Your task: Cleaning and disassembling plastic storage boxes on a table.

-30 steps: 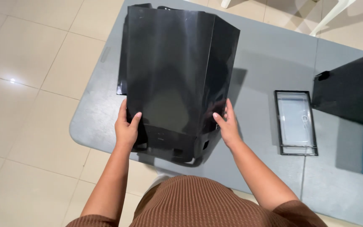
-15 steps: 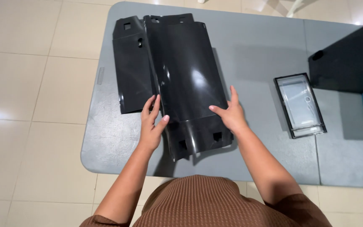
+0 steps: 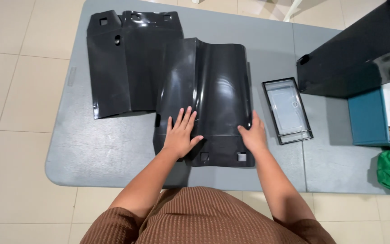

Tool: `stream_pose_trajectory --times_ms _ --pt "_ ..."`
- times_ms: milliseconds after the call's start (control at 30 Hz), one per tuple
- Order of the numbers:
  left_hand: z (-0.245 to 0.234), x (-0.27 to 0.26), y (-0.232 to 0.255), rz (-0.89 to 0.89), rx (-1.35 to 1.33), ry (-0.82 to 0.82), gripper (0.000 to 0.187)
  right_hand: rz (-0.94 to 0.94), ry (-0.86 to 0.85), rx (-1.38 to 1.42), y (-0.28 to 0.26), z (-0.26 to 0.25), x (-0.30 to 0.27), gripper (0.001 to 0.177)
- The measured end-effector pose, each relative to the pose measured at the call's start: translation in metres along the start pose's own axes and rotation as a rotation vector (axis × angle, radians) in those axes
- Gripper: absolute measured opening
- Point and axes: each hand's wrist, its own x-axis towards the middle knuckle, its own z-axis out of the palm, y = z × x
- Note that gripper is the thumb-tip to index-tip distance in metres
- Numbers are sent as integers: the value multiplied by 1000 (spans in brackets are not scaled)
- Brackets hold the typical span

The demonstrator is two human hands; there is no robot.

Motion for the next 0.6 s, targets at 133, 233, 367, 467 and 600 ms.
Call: stream_pose_trajectory --times_ms 133,233,367,467,600 --pt "10 9 17 -99 46 -29 96 77 -54 -350 -33 -11 -20 95" --pt "19 14 22 -176 117 -103 98 -140 -79 -521 8 12 -10 91" --pt "31 18 28 -219 213 -117 99 -202 -136 -43 39 12 0 102" --pt "38 18 38 -253 226 -120 99 -173 -190 -47 53 8 1 100" --pt "40 22 49 -331 182 -131 100 -272 -214 -125 61 1 4 97"
